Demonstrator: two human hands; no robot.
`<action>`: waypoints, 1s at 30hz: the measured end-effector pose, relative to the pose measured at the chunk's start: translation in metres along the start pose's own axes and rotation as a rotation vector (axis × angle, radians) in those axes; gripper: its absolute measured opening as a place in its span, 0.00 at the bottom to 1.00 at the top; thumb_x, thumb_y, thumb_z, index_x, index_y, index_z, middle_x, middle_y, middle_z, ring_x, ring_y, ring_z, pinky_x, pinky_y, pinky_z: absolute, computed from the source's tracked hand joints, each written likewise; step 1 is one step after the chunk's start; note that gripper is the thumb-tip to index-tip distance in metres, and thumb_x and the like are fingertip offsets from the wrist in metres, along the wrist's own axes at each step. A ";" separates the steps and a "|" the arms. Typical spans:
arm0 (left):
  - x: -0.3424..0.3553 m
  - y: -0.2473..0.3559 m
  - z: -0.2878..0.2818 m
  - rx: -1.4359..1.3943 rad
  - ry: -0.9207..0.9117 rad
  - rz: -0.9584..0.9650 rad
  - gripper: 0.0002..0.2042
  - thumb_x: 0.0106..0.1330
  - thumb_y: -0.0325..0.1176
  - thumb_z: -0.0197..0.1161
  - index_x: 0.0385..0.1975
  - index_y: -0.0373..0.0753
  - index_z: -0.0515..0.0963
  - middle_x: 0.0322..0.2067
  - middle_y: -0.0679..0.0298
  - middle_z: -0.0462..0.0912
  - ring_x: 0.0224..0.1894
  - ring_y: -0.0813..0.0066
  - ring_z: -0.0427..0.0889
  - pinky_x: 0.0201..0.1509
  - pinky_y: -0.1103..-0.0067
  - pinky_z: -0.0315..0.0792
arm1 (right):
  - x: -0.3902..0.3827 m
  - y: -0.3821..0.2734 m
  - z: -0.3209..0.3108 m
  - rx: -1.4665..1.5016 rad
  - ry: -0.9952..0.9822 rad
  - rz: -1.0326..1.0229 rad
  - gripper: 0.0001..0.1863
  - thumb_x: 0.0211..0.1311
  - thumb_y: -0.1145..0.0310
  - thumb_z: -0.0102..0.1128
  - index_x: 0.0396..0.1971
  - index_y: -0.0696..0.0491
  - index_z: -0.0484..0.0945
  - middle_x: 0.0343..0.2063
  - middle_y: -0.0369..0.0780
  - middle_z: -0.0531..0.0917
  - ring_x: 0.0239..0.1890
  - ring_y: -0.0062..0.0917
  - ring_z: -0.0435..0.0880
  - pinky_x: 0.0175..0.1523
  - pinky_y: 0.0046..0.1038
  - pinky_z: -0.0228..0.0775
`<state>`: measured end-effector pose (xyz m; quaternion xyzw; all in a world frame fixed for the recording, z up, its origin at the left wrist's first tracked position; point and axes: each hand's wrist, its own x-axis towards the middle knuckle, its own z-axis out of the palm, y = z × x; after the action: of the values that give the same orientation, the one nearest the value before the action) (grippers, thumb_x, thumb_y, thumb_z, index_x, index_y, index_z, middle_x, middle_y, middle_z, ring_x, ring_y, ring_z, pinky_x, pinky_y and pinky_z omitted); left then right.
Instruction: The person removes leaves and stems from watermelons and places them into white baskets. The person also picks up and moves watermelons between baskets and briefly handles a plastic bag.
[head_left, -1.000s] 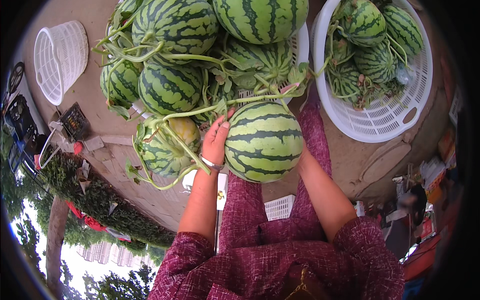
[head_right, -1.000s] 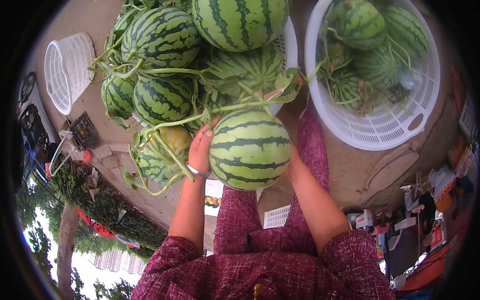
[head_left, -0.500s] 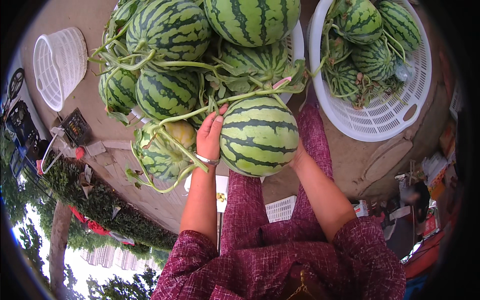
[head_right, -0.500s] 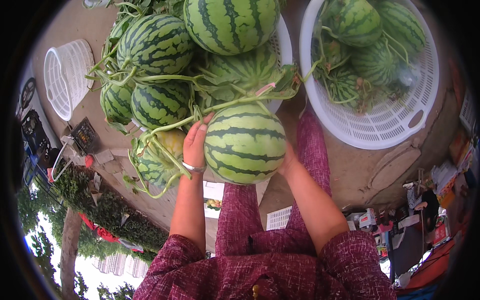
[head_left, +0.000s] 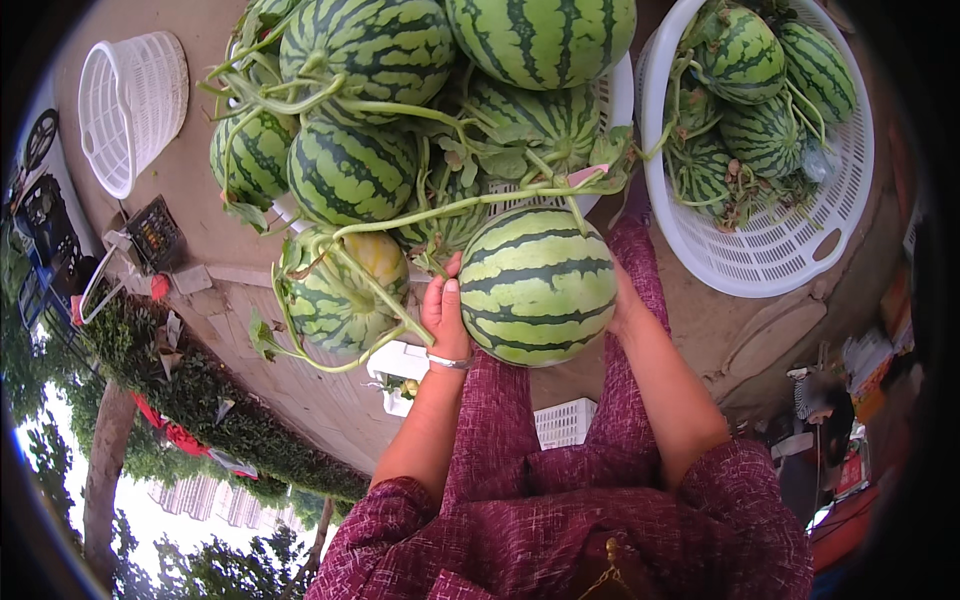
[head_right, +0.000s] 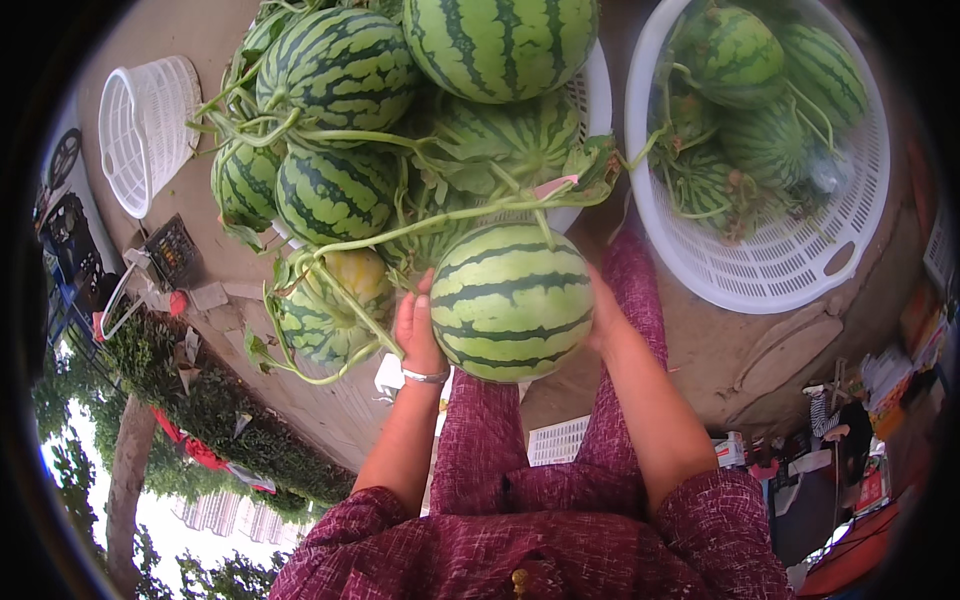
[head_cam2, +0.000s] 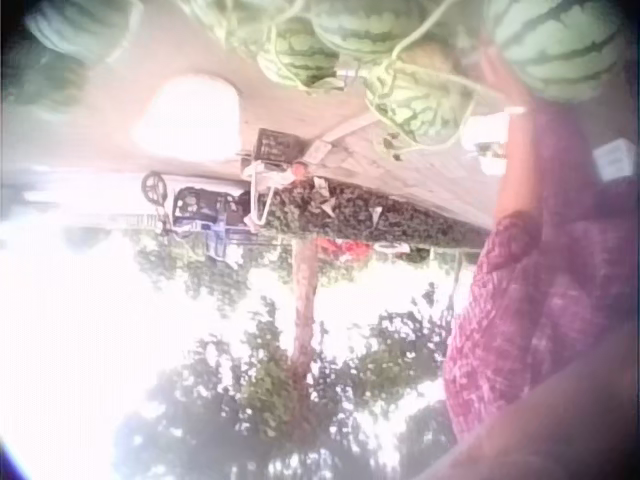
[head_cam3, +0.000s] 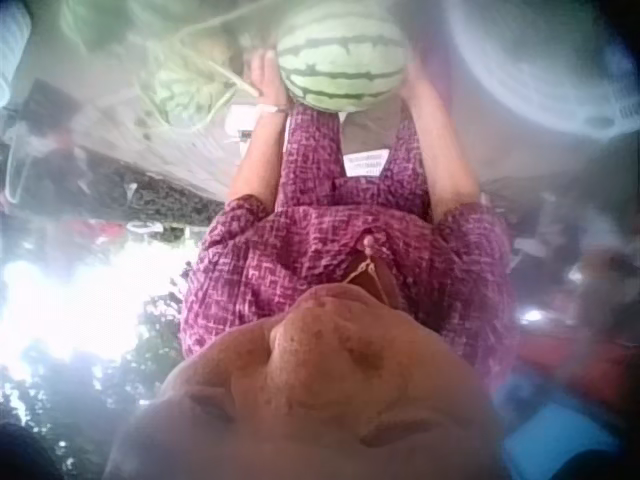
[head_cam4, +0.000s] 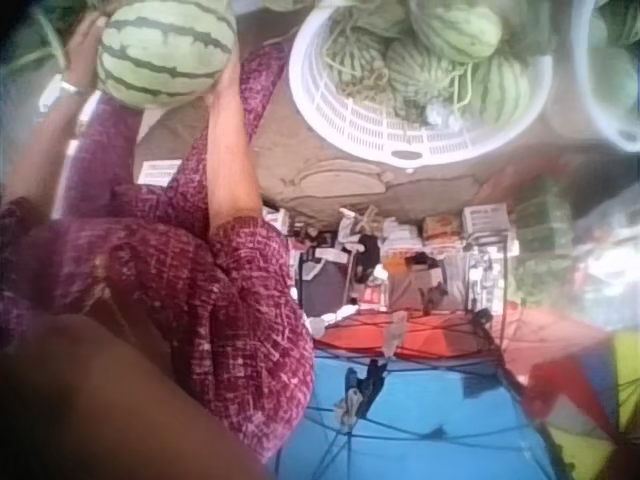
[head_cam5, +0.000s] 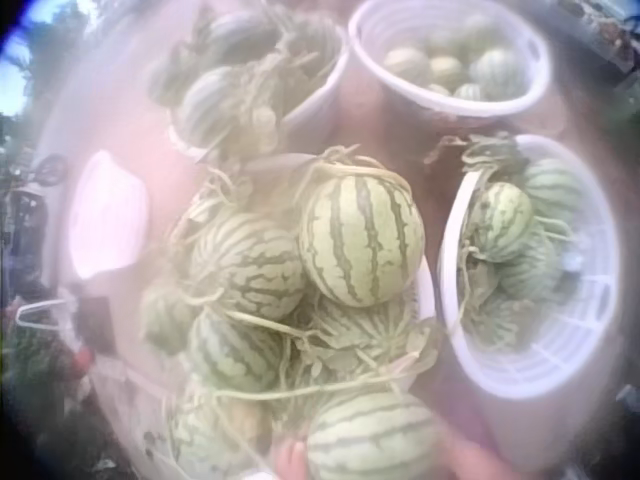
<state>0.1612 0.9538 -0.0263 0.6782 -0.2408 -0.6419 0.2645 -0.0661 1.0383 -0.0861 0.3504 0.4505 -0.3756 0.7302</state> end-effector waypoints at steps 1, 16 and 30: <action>-0.008 -0.007 -0.002 -0.008 0.038 -0.017 0.15 0.73 0.33 0.48 0.54 0.32 0.70 0.59 0.56 0.72 0.59 0.68 0.71 0.64 0.74 0.63 | -0.005 -0.008 0.004 -0.073 0.011 -0.005 0.25 0.69 0.49 0.44 0.54 0.52 0.73 0.47 0.39 0.81 0.48 0.27 0.80 0.53 0.30 0.73; -0.030 -0.050 0.016 -0.815 0.321 -0.436 0.20 0.72 0.45 0.44 0.56 0.40 0.70 0.51 0.58 0.79 0.49 0.60 0.80 0.50 0.66 0.77 | 0.001 -0.053 0.091 -1.187 -0.017 -0.378 0.28 0.70 0.55 0.48 0.62 0.57 0.67 0.59 0.42 0.70 0.59 0.27 0.69 0.64 0.26 0.58; 0.011 -0.053 0.060 -1.121 -0.053 -0.395 0.24 0.73 0.48 0.40 0.63 0.42 0.64 0.59 0.59 0.71 0.58 0.60 0.72 0.60 0.65 0.70 | 0.002 -0.058 0.112 -1.060 -0.041 -0.482 0.26 0.63 0.56 0.58 0.56 0.56 0.71 0.56 0.46 0.73 0.58 0.32 0.71 0.63 0.30 0.61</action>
<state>0.1014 0.9828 -0.0721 0.4509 0.2591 -0.7249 0.4518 -0.0716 0.9155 -0.0588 -0.1828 0.6297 -0.2611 0.7084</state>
